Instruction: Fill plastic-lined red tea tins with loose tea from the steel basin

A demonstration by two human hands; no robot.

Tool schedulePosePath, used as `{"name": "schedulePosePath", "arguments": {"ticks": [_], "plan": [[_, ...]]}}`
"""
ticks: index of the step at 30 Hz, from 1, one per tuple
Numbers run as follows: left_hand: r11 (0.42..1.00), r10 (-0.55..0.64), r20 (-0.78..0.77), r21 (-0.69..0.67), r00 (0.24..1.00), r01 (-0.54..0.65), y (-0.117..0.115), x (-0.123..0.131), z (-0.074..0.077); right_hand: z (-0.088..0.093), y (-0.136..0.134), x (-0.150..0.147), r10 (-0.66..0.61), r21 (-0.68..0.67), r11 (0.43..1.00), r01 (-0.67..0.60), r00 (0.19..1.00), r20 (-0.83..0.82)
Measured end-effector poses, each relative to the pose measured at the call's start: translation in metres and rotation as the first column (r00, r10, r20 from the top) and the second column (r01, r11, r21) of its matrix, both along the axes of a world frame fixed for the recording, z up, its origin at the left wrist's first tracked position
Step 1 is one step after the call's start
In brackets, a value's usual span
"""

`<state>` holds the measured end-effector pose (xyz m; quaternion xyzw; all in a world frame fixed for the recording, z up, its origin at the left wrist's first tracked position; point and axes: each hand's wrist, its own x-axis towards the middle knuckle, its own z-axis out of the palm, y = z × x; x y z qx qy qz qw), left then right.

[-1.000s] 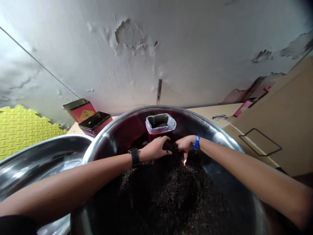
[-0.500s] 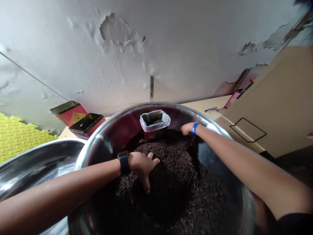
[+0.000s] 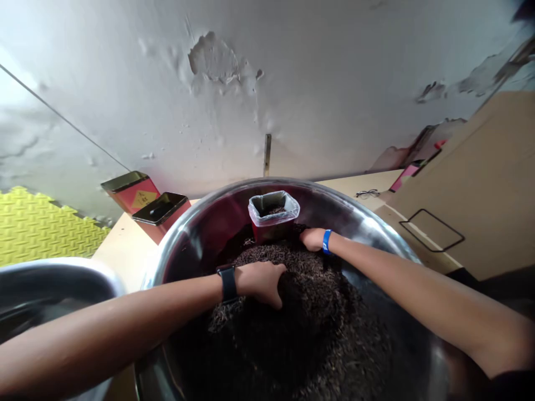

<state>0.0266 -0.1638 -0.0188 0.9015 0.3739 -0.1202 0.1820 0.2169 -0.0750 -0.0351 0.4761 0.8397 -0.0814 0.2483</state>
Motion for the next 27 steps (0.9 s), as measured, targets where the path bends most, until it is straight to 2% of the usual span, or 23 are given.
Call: {"name": "schedulePosePath", "arguments": {"ticks": [2, 4, 8, 11, 13, 15, 17, 19, 21, 23, 25, 26, 27], "plan": [[0.999, 0.033, 0.079, -0.008, 0.996, -0.032, 0.005, 0.001, 0.005, -0.001, -0.005, -0.01, -0.013, -0.083, 0.996, 0.022, 0.994, 0.113], [0.998, 0.07, 0.186, -0.008, 0.98, -0.07, 0.012, 0.001, 0.009, 0.003, -0.009, -0.016, 0.002, -0.138, 0.99, 0.019, 0.989, 0.149], [0.986, 0.141, 0.417, 0.018, 0.898, -0.163, 0.024, 0.008, 0.006, 0.017, -0.011, -0.015, 0.038, -0.235, 0.972, -0.02, 0.997, 0.072], [0.995, 0.089, 0.494, -0.016, 0.865, -0.094, 0.026, 0.016, 0.004, 0.025, -0.009, -0.009, 0.042, -0.239, 0.97, -0.038, 0.999, 0.011], [1.0, 0.019, 0.493, -0.027, 0.87, -0.007, 0.026, 0.017, 0.01, 0.034, -0.006, -0.001, 0.024, -0.206, 0.978, -0.023, 1.0, 0.0], [1.0, -0.029, 0.444, 0.008, 0.895, 0.028, 0.029, 0.011, 0.022, 0.047, -0.003, 0.006, -0.01, -0.13, 0.991, 0.008, 1.0, -0.015], [0.999, -0.021, 0.328, 0.043, 0.945, 0.007, 0.036, -0.001, 0.034, 0.064, -0.007, 0.008, -0.027, -0.041, 0.999, 0.024, 0.998, -0.059], [0.999, 0.02, 0.175, 0.028, 0.984, -0.025, 0.046, -0.016, 0.042, 0.077, -0.022, -0.002, 0.058, -0.001, 0.998, -0.059, 0.985, -0.162], [0.999, 0.029, 0.106, 0.036, 0.994, -0.033, 0.056, -0.028, 0.045, 0.077, -0.053, -0.025, 0.31, 0.01, 0.945, -0.328, 0.883, -0.351], [0.994, 0.034, 0.153, 0.094, 0.988, -0.049, 0.062, -0.036, 0.046, 0.061, -0.096, -0.052, 0.552, 0.202, 0.829, -0.522, 0.701, -0.451], [0.979, 0.087, 0.269, 0.157, 0.959, -0.133, 0.064, -0.04, 0.047, 0.034, -0.138, -0.073, 0.748, 0.444, 0.663, -0.603, 0.51, -0.424], [0.96, 0.137, 0.334, 0.189, 0.933, -0.208, 0.065, -0.04, 0.048, 0.019, -0.155, -0.078, 0.8, 0.512, 0.6, -0.615, 0.452, -0.394], [0.927, 0.194, 0.396, 0.226, 0.898, -0.3, 0.066, -0.04, 0.049, 0.005, -0.168, -0.081, 0.824, 0.56, 0.565, -0.606, 0.443, -0.352]]}}
